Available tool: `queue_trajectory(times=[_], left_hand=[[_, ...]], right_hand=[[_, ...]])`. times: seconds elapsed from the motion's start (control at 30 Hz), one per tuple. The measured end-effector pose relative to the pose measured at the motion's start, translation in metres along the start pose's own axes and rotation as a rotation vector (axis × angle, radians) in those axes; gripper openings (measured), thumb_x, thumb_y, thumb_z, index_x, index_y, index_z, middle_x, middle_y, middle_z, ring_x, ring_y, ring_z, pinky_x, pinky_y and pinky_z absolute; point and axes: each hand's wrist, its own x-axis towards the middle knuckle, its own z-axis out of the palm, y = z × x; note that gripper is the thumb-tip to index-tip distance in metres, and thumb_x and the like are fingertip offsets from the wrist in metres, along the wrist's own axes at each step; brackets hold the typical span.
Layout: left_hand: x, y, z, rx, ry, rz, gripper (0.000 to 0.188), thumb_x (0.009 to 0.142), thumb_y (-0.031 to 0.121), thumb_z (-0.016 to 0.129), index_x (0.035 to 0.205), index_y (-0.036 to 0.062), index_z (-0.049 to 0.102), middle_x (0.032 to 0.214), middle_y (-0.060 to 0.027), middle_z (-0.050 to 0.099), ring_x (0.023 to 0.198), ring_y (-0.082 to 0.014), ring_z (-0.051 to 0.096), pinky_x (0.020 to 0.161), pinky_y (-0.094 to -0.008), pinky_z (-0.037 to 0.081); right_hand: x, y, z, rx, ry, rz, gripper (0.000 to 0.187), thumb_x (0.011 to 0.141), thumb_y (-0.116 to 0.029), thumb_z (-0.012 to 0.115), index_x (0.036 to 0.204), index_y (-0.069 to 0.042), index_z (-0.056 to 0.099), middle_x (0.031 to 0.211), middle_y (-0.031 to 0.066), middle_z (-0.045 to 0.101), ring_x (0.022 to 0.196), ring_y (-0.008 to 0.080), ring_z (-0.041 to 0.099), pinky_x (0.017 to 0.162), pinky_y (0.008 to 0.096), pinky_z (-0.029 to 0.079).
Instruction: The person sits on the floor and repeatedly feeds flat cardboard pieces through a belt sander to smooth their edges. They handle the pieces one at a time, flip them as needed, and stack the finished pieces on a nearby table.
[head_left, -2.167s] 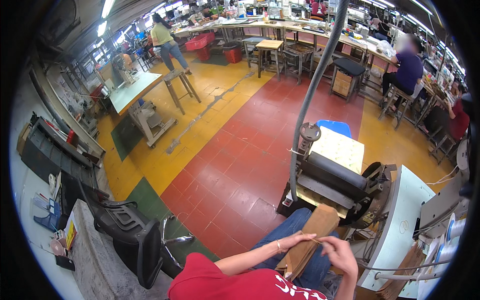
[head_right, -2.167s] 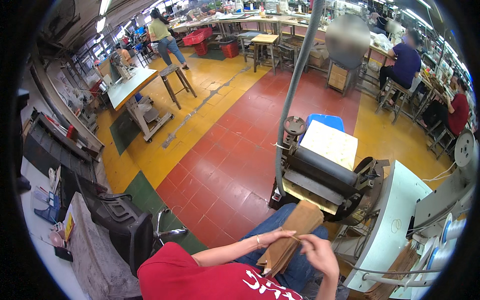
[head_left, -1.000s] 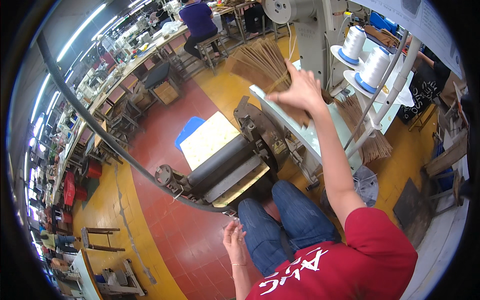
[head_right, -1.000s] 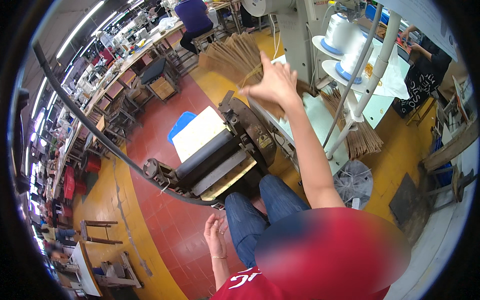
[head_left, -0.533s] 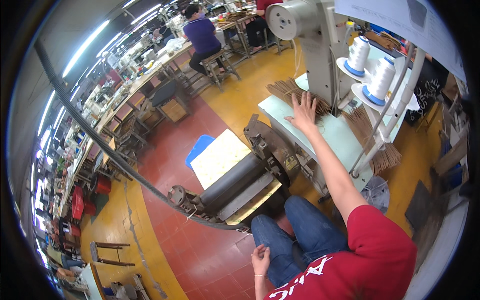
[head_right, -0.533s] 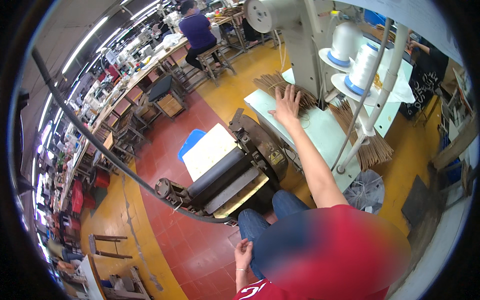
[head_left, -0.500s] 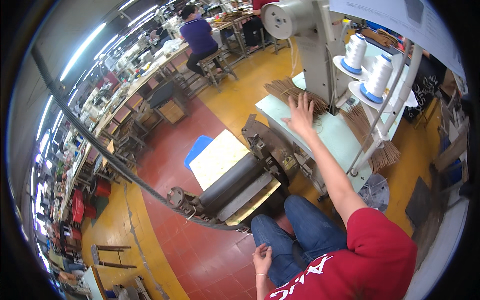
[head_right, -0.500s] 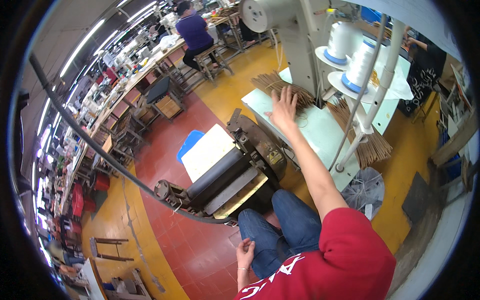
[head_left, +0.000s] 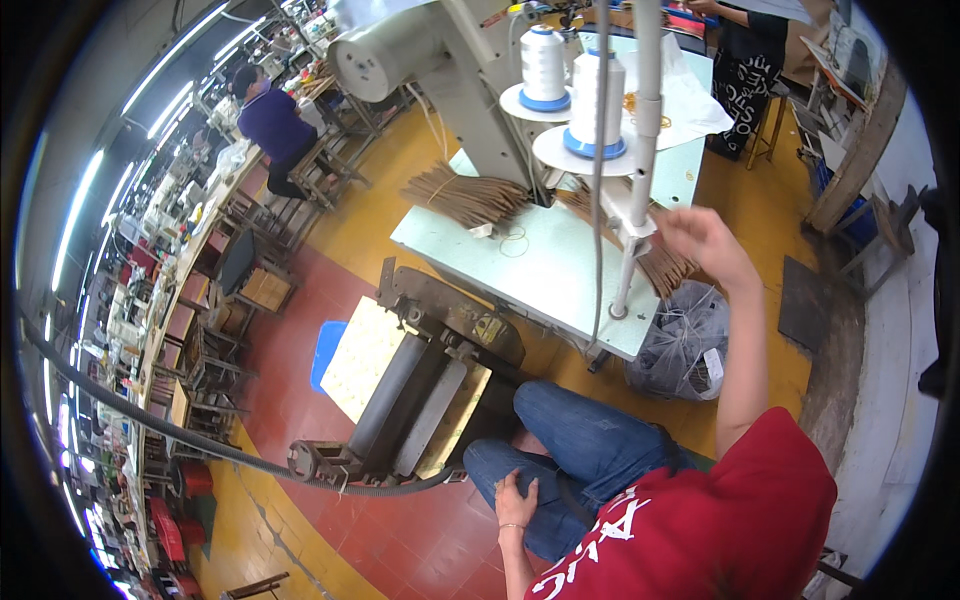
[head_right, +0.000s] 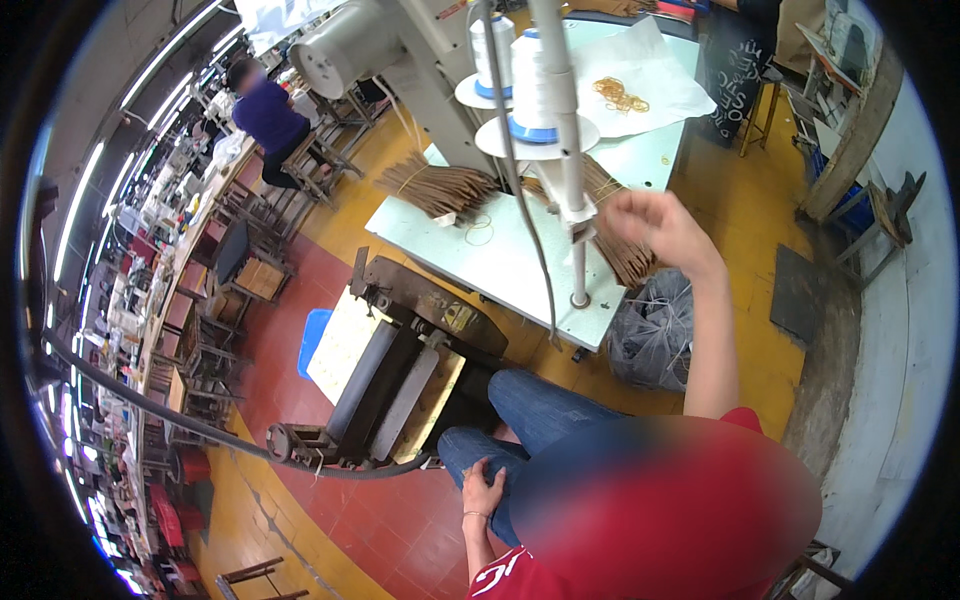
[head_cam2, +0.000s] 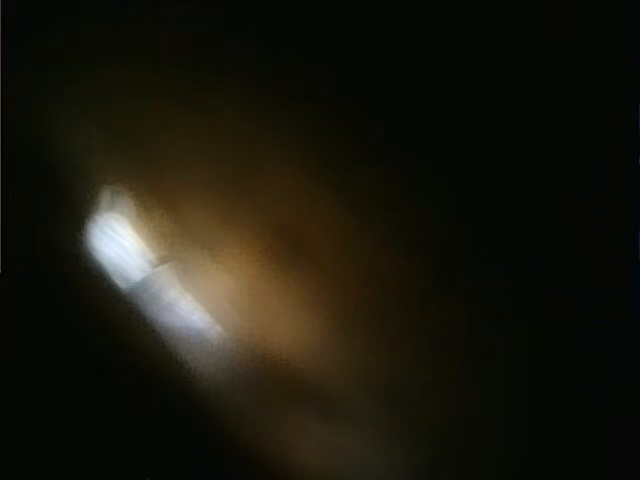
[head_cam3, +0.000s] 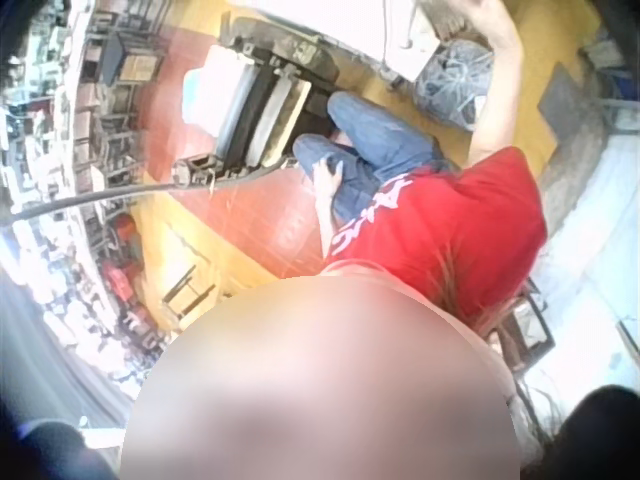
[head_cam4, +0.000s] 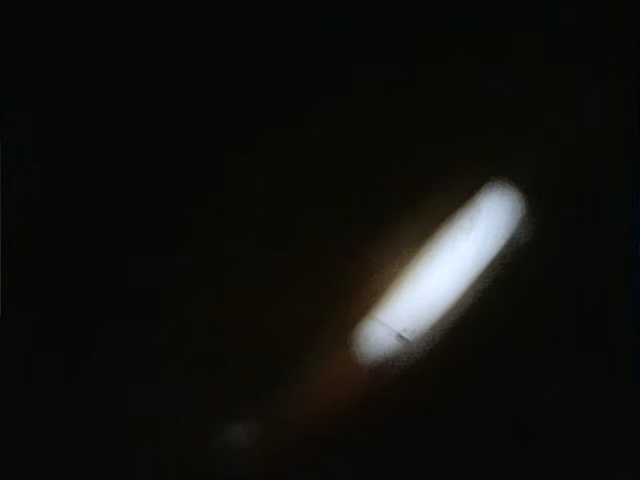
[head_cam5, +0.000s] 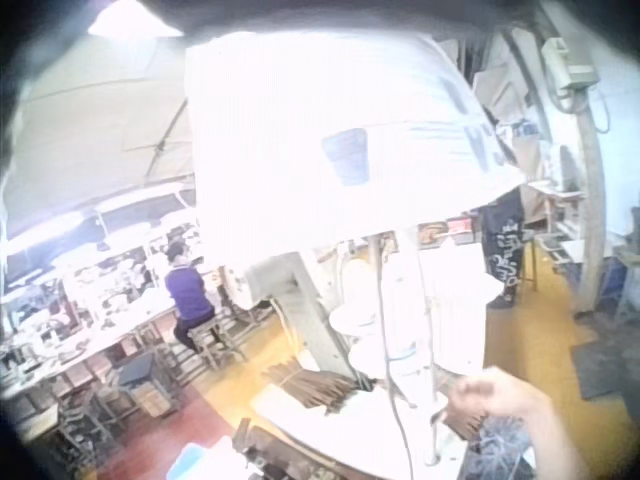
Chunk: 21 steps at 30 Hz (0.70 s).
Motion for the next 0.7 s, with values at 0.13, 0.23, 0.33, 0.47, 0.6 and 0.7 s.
queue_trajectory(times=[0.13,0.23,0.33,0.47,0.6,0.7], left_hand=[[0.001,0.019,0.001,0.078,-0.062,0.043,0.055,0.081,0.037,0.066,0.122,0.002,0.055,0.112,-0.0233,0.061,0.109,-0.0381,0.056,0.095,-0.0434,0.045],[-0.002,0.038,0.011,0.115,-0.071,0.075,0.057,0.082,0.039,0.066,0.124,0.0018,0.054,0.115,-0.0248,0.06,0.11,-0.039,0.056,0.095,-0.044,0.045],[-0.012,0.059,0.025,0.119,-0.122,0.088,0.06,0.082,0.04,0.065,0.126,0.0019,0.053,0.116,-0.0252,0.059,0.108,-0.0393,0.057,0.093,-0.0443,0.046],[-0.02,0.089,0.042,0.102,-0.195,0.128,0.06,0.083,0.04,0.064,0.128,0.0015,0.051,0.117,-0.0258,0.058,0.108,-0.039,0.058,0.092,-0.0444,0.047],[-0.022,0.115,0.044,0.108,-0.184,0.249,0.057,0.084,0.034,0.066,0.128,0.0011,0.051,0.117,-0.0258,0.058,0.108,-0.038,0.058,0.092,-0.0433,0.047],[-0.02,0.136,0.031,-0.133,-0.237,0.277,0.054,0.086,0.029,0.067,0.129,0.001,0.051,0.119,-0.0245,0.059,0.109,-0.0346,0.059,0.093,-0.0398,0.047]], right_hand=[[0.044,0.043,0.0,-0.78,0.39,0.197,0.096,0.073,-0.054,0.073,0.145,-0.007,0.03,0.139,0.0209,0.044,0.127,0.0316,0.046,0.104,0.0415,0.038],[0.071,0.066,0.016,-1.044,0.11,0.305,0.13,0.056,-0.06,0.078,0.152,-0.012,0.005,0.146,0.0362,0.02,0.137,0.0482,0.023,0.109,0.0593,0.023],[0.086,0.077,0.013,-0.956,0.021,0.403,0.134,0.052,-0.058,0.079,0.152,-0.012,0.003,0.146,0.0389,0.019,0.133,0.0528,0.028,0.105,0.0636,0.026],[0.096,0.081,-0.007,-0.829,-0.095,0.438,0.129,0.051,-0.051,0.079,0.152,-0.009,0.01,0.141,0.0365,0.032,0.123,0.0494,0.044,0.102,0.0562,0.036],[0.086,0.077,-0.035,-0.542,-0.083,0.351,0.117,0.054,-0.043,0.076,0.15,-0.007,0.02,0.128,0.029,0.05,0.113,0.0369,0.055,0.099,0.0394,0.042],[0.056,0.069,-0.067,-0.137,-0.069,0.398,0.106,0.058,-0.038,0.073,0.148,-0.005,0.027,0.126,0.0211,0.054,0.11,0.0277,0.056,0.096,0.0341,0.043]])
